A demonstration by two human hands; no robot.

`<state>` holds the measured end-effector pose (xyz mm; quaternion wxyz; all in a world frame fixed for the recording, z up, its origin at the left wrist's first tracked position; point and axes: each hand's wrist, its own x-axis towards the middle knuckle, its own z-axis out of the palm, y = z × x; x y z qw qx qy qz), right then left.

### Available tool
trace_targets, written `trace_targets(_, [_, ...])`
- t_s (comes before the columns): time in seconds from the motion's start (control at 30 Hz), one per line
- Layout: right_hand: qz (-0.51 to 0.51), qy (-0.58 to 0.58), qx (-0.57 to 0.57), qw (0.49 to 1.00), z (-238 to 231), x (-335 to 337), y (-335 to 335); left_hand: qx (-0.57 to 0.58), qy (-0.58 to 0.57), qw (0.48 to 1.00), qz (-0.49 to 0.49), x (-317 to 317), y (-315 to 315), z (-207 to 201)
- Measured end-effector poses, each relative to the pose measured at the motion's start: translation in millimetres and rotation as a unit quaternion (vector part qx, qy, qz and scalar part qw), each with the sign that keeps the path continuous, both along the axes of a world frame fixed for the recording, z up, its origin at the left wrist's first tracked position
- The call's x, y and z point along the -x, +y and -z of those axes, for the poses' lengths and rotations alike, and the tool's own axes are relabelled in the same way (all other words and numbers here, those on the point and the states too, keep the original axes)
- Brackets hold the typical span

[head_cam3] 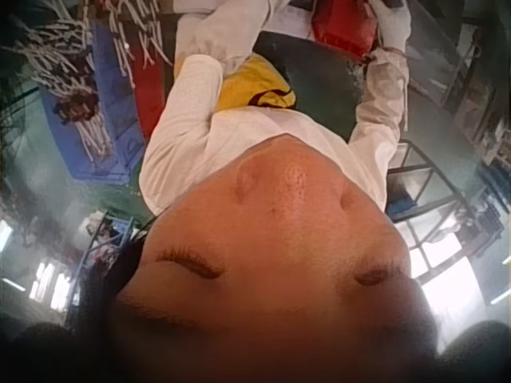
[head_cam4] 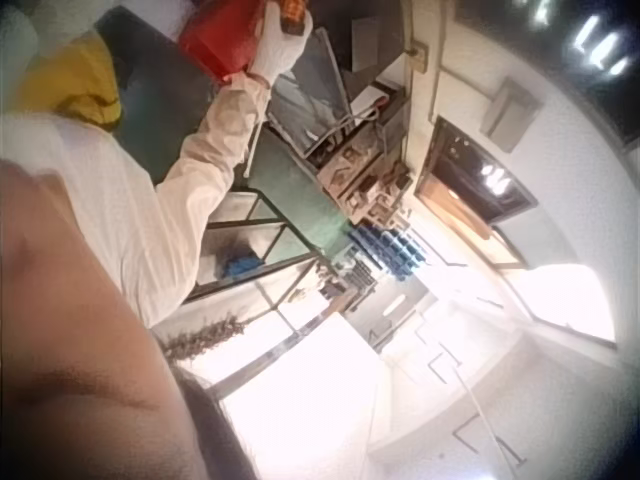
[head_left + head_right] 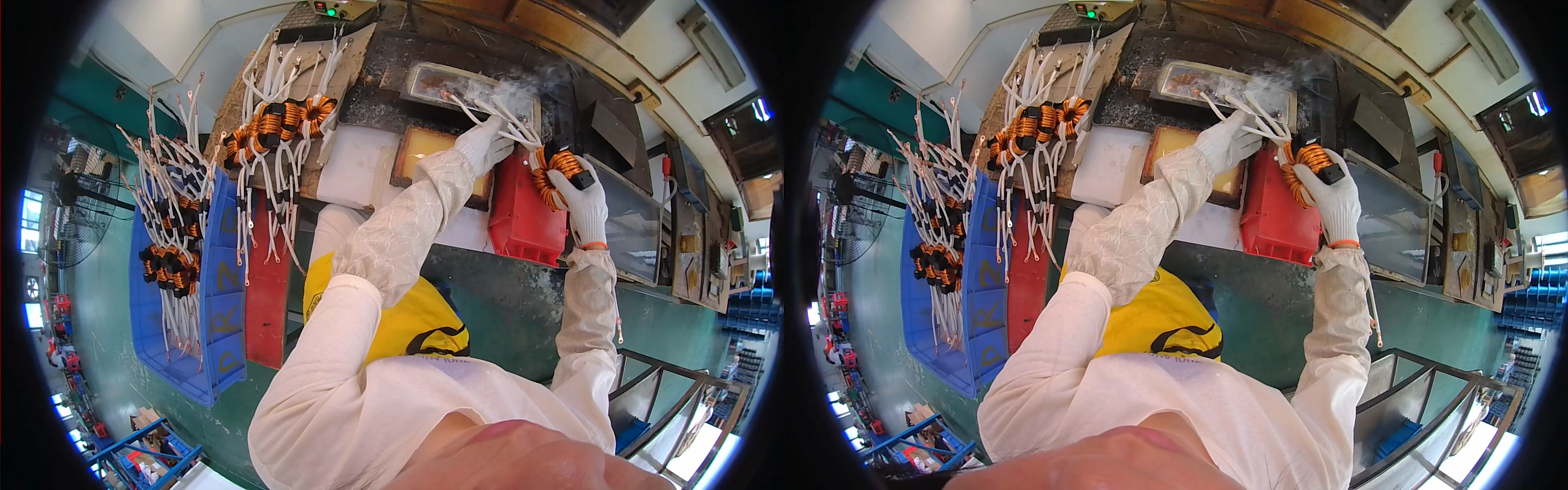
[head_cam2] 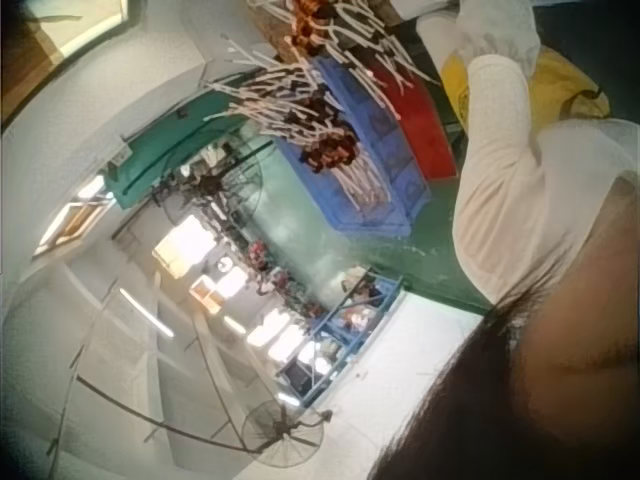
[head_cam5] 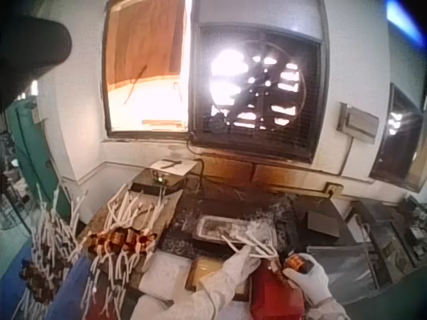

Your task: Dipping toroidal inductor leads into a liquid tin bath and organizing them on a tray.

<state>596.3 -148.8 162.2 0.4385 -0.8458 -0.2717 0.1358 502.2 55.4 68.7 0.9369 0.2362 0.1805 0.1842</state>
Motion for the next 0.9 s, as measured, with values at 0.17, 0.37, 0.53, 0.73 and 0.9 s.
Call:
trace_targets(0.17, [-0.014,-0.026,0.024,0.999,-4.4,3.8,2.0,0.002,0.009,1.000,-0.005,1.1,6.4,8.2])
trace_targets(0.37, [-0.014,-0.035,0.037,0.999,-3.5,3.9,1.7,0.016,0.013,1.000,0.003,2.2,6.4,9.2])
trace_targets(0.53, [-0.015,-0.049,0.046,0.998,-8.9,8.7,3.0,0.029,0.004,1.000,-0.001,1.4,6.2,13.6])
trace_targets(0.73, [-0.021,-0.061,0.060,0.996,-8.3,8.3,2.7,0.062,-0.012,0.998,-0.004,0.3,4.3,20.2])
trace_targets(0.9, [-0.027,-0.070,0.056,0.996,-6.2,6.9,1.7,0.050,-0.005,0.999,0.008,4.8,2.4,19.2])
